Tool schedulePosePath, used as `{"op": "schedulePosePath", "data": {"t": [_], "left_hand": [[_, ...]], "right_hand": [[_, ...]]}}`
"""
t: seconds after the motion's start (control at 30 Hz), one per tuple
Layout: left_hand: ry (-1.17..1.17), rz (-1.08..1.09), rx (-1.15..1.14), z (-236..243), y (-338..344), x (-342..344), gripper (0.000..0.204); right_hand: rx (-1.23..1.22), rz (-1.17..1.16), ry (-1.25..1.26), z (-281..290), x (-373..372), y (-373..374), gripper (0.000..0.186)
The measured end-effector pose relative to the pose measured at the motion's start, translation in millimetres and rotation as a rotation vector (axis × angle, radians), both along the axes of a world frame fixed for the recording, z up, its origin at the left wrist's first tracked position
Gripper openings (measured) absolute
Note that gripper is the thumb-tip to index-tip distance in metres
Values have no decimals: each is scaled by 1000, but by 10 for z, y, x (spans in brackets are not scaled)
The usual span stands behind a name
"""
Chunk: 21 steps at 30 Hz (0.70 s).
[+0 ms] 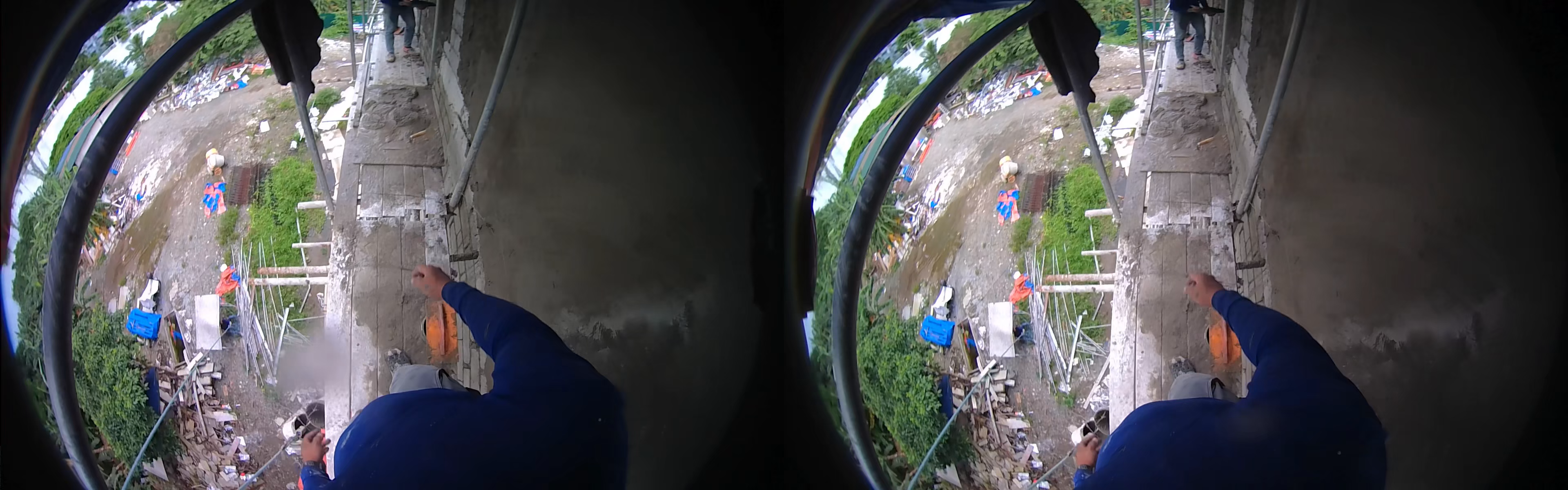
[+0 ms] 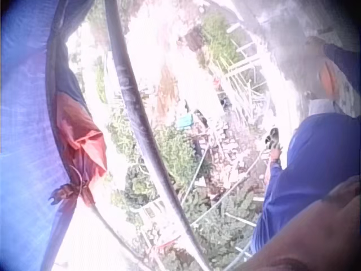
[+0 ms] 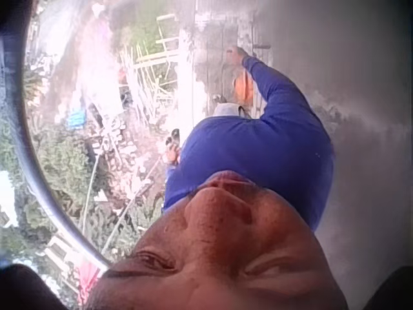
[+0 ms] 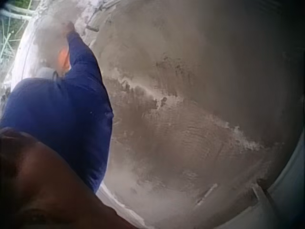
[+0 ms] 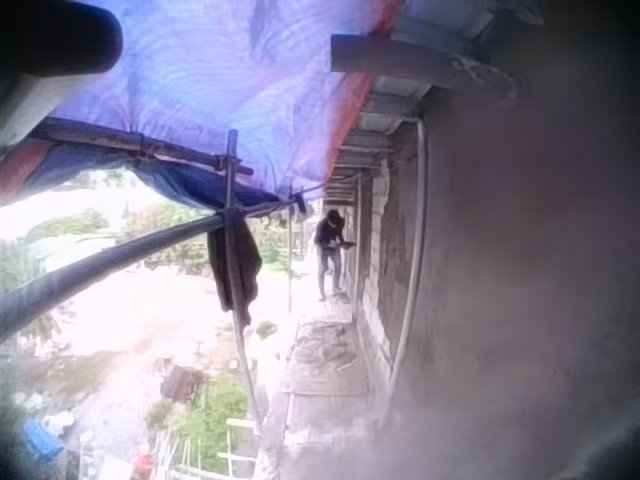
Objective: The person applies plaster to a vertical wall using a trowel and a bucket. They scoop material from the bucket and spread it across the surface, smoothing it with consistent strokes. The person works on a section of the wall, gradually covering the rough surface with a layer of plaster.
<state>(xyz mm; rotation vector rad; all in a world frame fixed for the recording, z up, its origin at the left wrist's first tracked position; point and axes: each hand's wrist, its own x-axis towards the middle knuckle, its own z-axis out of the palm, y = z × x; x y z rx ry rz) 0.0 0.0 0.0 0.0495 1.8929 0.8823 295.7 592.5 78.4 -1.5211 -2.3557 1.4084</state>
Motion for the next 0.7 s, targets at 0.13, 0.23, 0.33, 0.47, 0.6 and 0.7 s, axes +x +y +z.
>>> {"op": "schedulePosePath", "data": {"t": [0.13,0.23,0.33,0.47,0.6,0.7], "left_hand": [[649,-1229,-174,-340,-815,56,51],[562,-931,60,-808,-167,-782,46],[380,-663,227,-743,-188,-1233,43],[36,22,162,-151,1017,-1269,36],[39,-178,417,707,1611,-1194,52],[-336,-298,479,1258,1607,-1038,71]], "right_hand": [[-131,194,-230,-1162,1183,-1247,37],[-144,364,-422,-1057,1213,-1097,39],[-183,26,-355,-480,1315,-1082,40],[238,-451,-197,307,1484,-921,42],[382,-523,-122,462,1456,-1056,40],[117,-457,-84,375,1439,-1457,41]]}}
